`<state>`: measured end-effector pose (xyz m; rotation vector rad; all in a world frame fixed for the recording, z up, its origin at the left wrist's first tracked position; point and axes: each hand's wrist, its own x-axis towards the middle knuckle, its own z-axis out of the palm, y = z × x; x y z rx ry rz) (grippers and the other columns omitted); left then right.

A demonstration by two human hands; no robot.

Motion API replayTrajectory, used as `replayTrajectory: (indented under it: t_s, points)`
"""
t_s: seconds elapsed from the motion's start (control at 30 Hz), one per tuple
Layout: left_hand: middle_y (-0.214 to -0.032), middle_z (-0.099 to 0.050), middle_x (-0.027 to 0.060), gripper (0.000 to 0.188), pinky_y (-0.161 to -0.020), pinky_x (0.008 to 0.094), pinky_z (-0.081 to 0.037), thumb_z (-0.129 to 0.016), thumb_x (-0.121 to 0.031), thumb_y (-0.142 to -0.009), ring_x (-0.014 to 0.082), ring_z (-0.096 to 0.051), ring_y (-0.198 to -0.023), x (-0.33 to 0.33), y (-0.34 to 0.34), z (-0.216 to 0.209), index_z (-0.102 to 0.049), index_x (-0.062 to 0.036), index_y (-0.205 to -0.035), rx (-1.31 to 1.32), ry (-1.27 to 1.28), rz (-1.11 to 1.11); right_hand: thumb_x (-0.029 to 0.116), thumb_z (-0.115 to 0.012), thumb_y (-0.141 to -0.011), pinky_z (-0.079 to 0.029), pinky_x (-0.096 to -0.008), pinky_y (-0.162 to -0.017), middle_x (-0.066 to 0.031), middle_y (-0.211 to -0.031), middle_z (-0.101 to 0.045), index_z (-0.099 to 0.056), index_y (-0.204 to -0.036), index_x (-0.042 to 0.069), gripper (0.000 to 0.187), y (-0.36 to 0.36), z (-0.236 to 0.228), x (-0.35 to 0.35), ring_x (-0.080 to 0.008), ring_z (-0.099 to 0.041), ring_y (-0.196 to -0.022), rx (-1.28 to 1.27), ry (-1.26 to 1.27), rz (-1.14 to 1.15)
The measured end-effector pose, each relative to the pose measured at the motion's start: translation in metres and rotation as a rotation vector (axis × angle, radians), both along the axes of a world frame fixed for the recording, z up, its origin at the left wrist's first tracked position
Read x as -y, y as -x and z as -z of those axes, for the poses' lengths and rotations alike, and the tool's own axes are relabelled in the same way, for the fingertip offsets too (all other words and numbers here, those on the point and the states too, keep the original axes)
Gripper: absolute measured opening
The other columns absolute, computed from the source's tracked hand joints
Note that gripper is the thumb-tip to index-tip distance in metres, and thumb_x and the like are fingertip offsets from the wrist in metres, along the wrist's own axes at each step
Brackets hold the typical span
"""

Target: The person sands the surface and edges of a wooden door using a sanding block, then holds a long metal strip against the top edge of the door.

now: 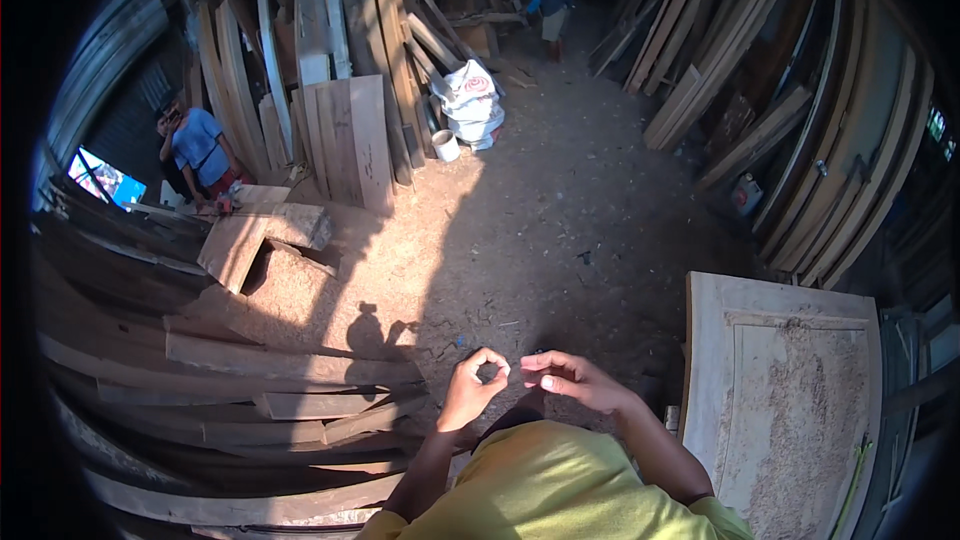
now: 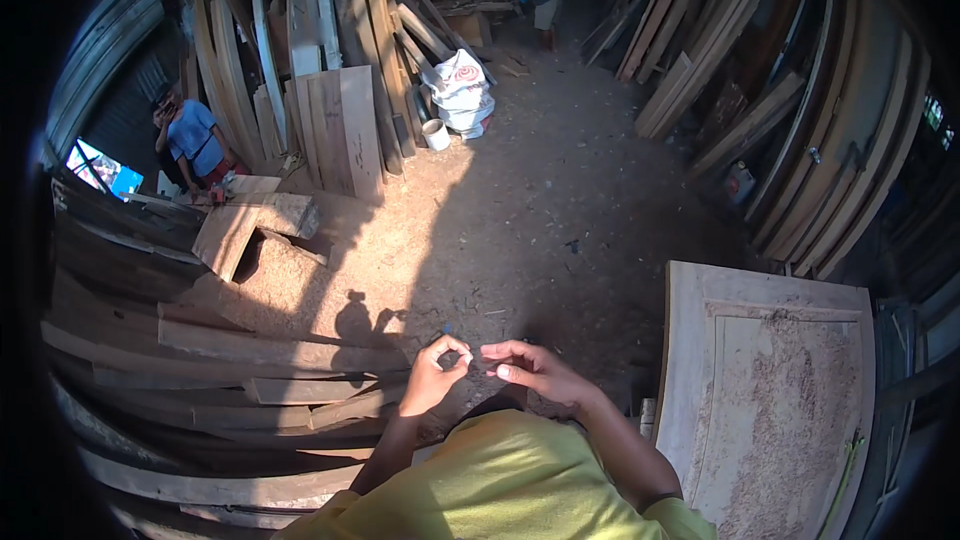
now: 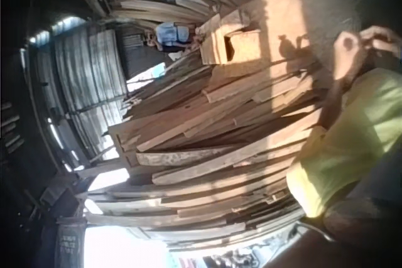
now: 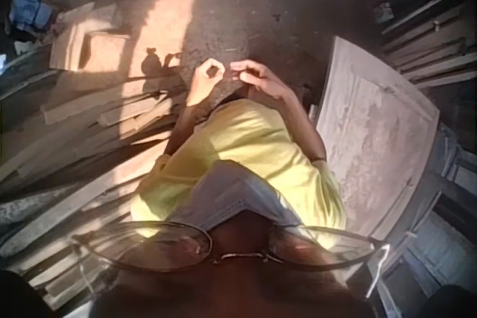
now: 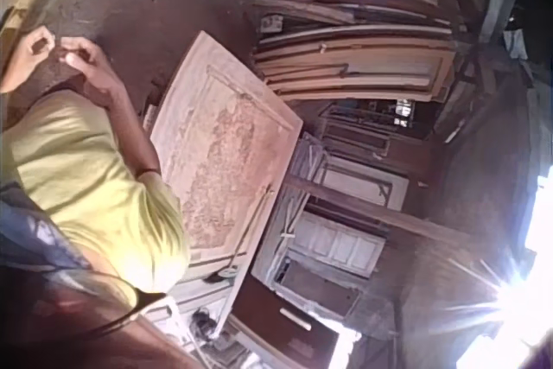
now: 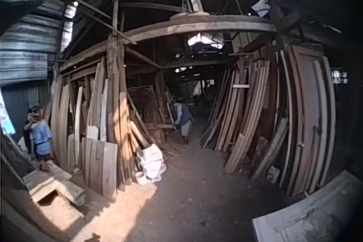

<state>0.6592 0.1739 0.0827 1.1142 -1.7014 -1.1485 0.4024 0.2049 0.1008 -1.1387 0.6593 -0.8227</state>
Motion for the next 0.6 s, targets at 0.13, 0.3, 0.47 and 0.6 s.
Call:
replayTrajectory:
  t_s: [0.13, 0.3, 0.47, 0.6]
  points:
    - [-0.103, -0.075, 0.008, 0.007, -0.097, 0.0325, -0.053, -0.075, -0.004, -0.097, 0.0157, -0.069, -0.102, 0.16, 0.054, 0.032, -0.071, -0.0002, -0.1, -0.097, -0.051, 0.047, 0.048, -0.046, -0.114, -0.045, -0.0496, -0.121, -0.0172, -0.153, -0.061, -0.054, -0.153, 0.001, 0.062, 0.081, 0.015, 0.098, -0.0331, -0.06, -0.14, 0.795, -0.212, 0.302]
    - [-0.108, -0.075, 0.0115, 0.015, -0.098, 0.037, -0.053, -0.077, -0.012, -0.098, 0.0217, -0.07, -0.106, 0.327, 0.167, -0.01, -0.074, 0.0017, -0.094, -0.003, 0.068, 0.252, 0.056, -0.037, -0.114, -0.042, -0.0537, -0.122, -0.0172, -0.155, -0.06, -0.055, -0.153, 0.002, 0.069, 0.174, -0.008, 0.177, -0.0356, -0.058, -0.141, 1.095, -0.067, 0.592]
    - [-0.115, -0.077, 0.012, 0.013, -0.105, 0.0407, -0.051, -0.076, -0.013, -0.097, 0.0266, -0.07, -0.115, 0.423, 0.268, -0.044, -0.08, -0.0016, -0.103, 0.112, 0.198, 0.498, 0.064, -0.037, -0.111, -0.043, -0.0542, -0.122, -0.0176, -0.154, -0.061, -0.06, -0.149, 0.004, 0.074, 0.247, -0.001, 0.245, -0.0359, -0.058, -0.14, 1.14, 0.053, 0.739]
    - [-0.116, -0.076, 0.0116, 0.012, -0.106, 0.0403, -0.05, -0.075, -0.012, -0.099, 0.0259, -0.069, -0.117, 0.499, 0.339, -0.033, -0.08, -0.0025, -0.103, 0.119, 0.137, 0.518, 0.066, -0.042, -0.109, -0.043, -0.0544, -0.122, -0.0175, -0.154, -0.061, -0.061, -0.148, 0.005, 0.075, 0.317, 0.022, 0.32, -0.0358, -0.059, -0.139, 1.145, 0.142, 0.72]
